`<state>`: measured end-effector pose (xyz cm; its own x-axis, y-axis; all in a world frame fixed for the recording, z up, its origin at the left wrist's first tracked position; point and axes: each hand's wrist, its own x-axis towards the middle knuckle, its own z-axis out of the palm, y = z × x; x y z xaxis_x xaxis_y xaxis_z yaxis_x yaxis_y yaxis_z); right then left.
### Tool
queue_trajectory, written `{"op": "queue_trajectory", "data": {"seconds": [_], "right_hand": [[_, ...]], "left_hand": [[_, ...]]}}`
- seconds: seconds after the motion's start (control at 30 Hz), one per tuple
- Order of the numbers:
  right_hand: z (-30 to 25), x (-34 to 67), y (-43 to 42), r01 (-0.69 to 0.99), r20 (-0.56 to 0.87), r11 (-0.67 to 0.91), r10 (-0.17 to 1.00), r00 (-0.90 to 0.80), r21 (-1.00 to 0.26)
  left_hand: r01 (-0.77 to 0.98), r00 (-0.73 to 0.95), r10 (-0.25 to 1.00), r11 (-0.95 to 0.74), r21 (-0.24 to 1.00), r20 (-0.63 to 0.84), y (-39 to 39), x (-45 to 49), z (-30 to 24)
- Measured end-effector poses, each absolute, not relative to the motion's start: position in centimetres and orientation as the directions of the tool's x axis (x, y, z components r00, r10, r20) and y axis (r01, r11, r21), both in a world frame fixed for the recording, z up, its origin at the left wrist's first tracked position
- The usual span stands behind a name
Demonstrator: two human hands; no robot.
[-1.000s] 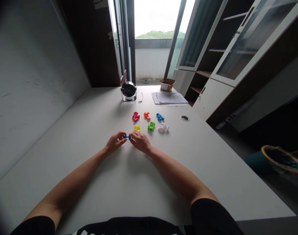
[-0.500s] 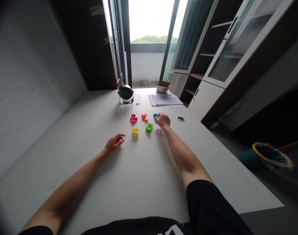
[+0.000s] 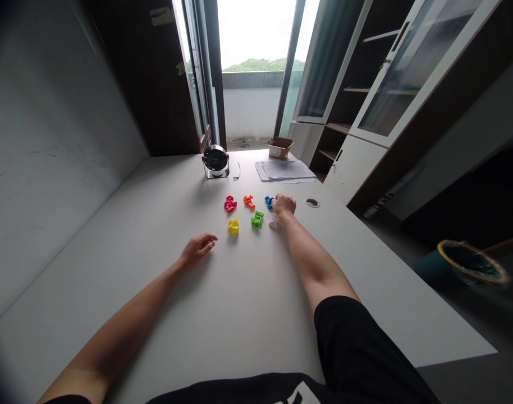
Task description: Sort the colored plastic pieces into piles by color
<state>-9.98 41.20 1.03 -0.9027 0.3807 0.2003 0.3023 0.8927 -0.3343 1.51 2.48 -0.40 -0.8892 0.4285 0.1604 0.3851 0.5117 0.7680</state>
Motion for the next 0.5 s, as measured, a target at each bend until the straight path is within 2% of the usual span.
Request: {"op": "queue_trajectory", "data": {"seconds": [0.23,0.33,0.4,0.5], "right_hand": [[1.4,-6.7,37.0,0.073,0.361,0.917,0.227,-0.904,-0.393],[0.9,-2.9,32.9,-0.266,0.49,0.855,-0.016,-0.872,-0.446],[0.4,-0.1,30.1,-0.433,0.468,0.748,-0.186,-0.864,-0.503],[-0.3,2.8,27.2,-0.451,0.331,0.598,-0.306,-0.893,-0.663]], "left_hand": [[0.407,-0.889,0.424,0.564,0.718,0.171,2.7,1.3,-0.4],[0.41,-0.901,0.385,0.61,0.678,0.199,2.7,1.1,-0.5],[0.408,-0.907,0.364,0.634,0.657,0.212,2.6,1.0,-0.5],[0.41,-0.909,0.353,0.658,0.632,0.222,2.4,0.9,-0.5]]}}
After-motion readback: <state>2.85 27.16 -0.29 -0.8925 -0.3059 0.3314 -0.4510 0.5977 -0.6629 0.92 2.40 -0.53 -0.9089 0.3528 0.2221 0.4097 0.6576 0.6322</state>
